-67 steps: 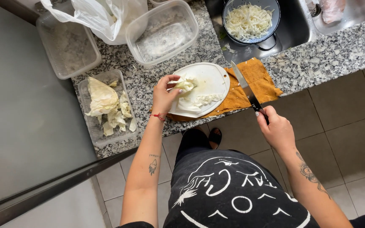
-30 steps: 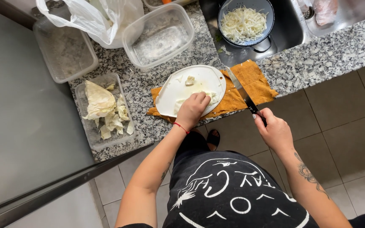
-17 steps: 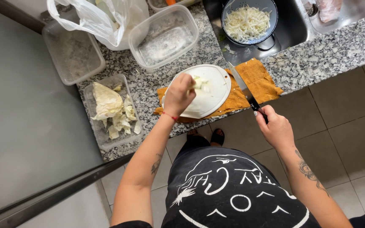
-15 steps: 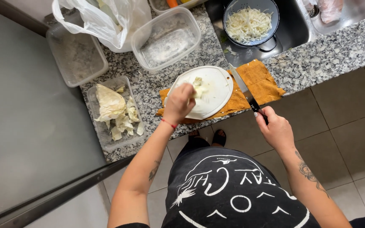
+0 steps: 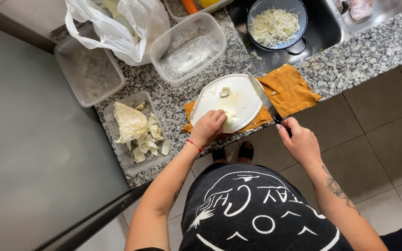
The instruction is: The person washes shredded cabbage in a colander under running water, then places a cabbage wedge on a cutting board. They use a knife to slice the cabbage into thin strips on the board.
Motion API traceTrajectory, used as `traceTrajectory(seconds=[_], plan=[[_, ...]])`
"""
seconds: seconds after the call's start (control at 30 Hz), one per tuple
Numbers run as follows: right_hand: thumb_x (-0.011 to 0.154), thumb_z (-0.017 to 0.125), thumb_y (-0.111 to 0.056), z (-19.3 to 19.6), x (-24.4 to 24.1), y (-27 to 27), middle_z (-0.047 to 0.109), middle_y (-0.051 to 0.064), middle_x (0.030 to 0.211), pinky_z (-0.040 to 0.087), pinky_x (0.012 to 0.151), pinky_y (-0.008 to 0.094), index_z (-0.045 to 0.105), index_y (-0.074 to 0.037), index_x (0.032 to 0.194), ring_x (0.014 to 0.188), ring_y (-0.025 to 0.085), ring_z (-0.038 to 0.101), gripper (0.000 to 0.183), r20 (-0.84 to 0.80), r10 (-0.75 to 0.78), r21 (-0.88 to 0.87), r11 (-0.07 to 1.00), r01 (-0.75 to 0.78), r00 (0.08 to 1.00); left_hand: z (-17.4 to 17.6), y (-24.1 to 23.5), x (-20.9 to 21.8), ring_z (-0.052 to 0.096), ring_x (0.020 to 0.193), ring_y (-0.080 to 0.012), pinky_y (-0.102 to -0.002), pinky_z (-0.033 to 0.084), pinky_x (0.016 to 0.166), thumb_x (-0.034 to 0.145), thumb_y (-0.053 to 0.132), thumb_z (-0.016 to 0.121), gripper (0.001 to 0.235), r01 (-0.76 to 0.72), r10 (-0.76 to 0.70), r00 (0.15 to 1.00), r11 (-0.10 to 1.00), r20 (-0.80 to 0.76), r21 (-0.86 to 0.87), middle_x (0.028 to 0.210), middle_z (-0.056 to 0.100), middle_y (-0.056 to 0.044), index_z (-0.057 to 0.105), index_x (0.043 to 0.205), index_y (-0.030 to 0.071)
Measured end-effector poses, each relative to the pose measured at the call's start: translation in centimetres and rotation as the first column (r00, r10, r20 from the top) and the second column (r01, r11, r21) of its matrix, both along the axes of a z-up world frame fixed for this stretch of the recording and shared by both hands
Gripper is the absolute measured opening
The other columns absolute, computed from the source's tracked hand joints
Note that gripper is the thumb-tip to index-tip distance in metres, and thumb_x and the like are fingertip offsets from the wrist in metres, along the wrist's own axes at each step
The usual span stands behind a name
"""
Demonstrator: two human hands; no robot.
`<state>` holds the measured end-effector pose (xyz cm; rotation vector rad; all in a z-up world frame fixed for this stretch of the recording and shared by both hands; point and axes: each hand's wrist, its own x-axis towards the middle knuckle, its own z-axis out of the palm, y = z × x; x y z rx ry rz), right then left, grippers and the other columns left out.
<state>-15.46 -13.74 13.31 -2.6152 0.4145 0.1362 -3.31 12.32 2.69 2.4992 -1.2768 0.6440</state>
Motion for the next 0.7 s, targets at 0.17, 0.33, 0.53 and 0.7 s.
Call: traceTrajectory(seconds=[0.17, 0.33, 0.53, 0.7], plan=[[0.094, 0.05, -0.043, 0.5, -0.5, 1.1, 0.067, 0.017, 0.075, 0.052, 0.071, 0.051, 0.054, -0.02, 0.097, 0.078, 0.04, 0.065, 0.023, -0.013, -0.032, -0.001, 0.999, 0.032, 0.999, -2.0, -2.7, 2.3, 0.059, 0.081, -0.0187, -0.024, 0.05, 0.066, 0.071, 0.015, 0.051, 0.014, -0.099, 0.107, 0.988, 0.992, 0.114, -0.074, 0.093, 0.052, -0.001, 0.047, 0.084, 0.016], [0.094, 0.05, -0.043, 0.7, -1.0, 1.3, 0.067, 0.016, 0.075, 0.052, 0.071, 0.05, 0.055, -0.02, 0.096, 0.077, 0.039, 0.066, 0.023, -0.018, -0.074, 0.008, 0.997, 0.074, 0.997, -2.0, -5.0, 1.7, 0.059, 0.085, -0.0198, -0.024, 0.05, 0.072, 0.081, 0.013, 0.052, 0.006, -0.068, 0.071, 0.994, 0.997, 0.089, -0.04, 0.09, 0.052, -0.002, 0.048, 0.085, 0.015], [0.095, 0.05, -0.042, 0.9, -1.6, 1.1, 0.067, 0.017, 0.074, 0.052, 0.069, 0.05, 0.054, -0.018, 0.096, 0.075, 0.039, 0.066, 0.024, 0.004, -0.094, -0.008, 0.996, 0.094, 0.996, 2.5, -4.0, 3.5, 0.061, 0.089, -0.0262, -0.036, 0.049, 0.077, 0.087, 0.038, 0.06, 0.027, -0.017, -0.065, 0.961, 0.956, -0.27, -0.292, 0.089, 0.059, -0.004, 0.058, 0.097, 0.014], [0.095, 0.049, -0.041, 1.7, -1.8, 1.3, 0.067, 0.016, 0.074, 0.052, 0.07, 0.05, 0.054, -0.018, 0.096, 0.076, 0.039, 0.066, 0.023, -0.046, -0.11, 0.006, 0.994, 0.111, 0.993, -0.2, -3.5, 7.9, 0.058, 0.084, -0.0266, -0.041, 0.052, 0.073, 0.077, 0.019, 0.068, 0.03, -0.364, 0.301, 0.824, 0.931, -0.48, -0.04, 0.097, 0.055, 0.0, 0.062, 0.106, 0.019]])
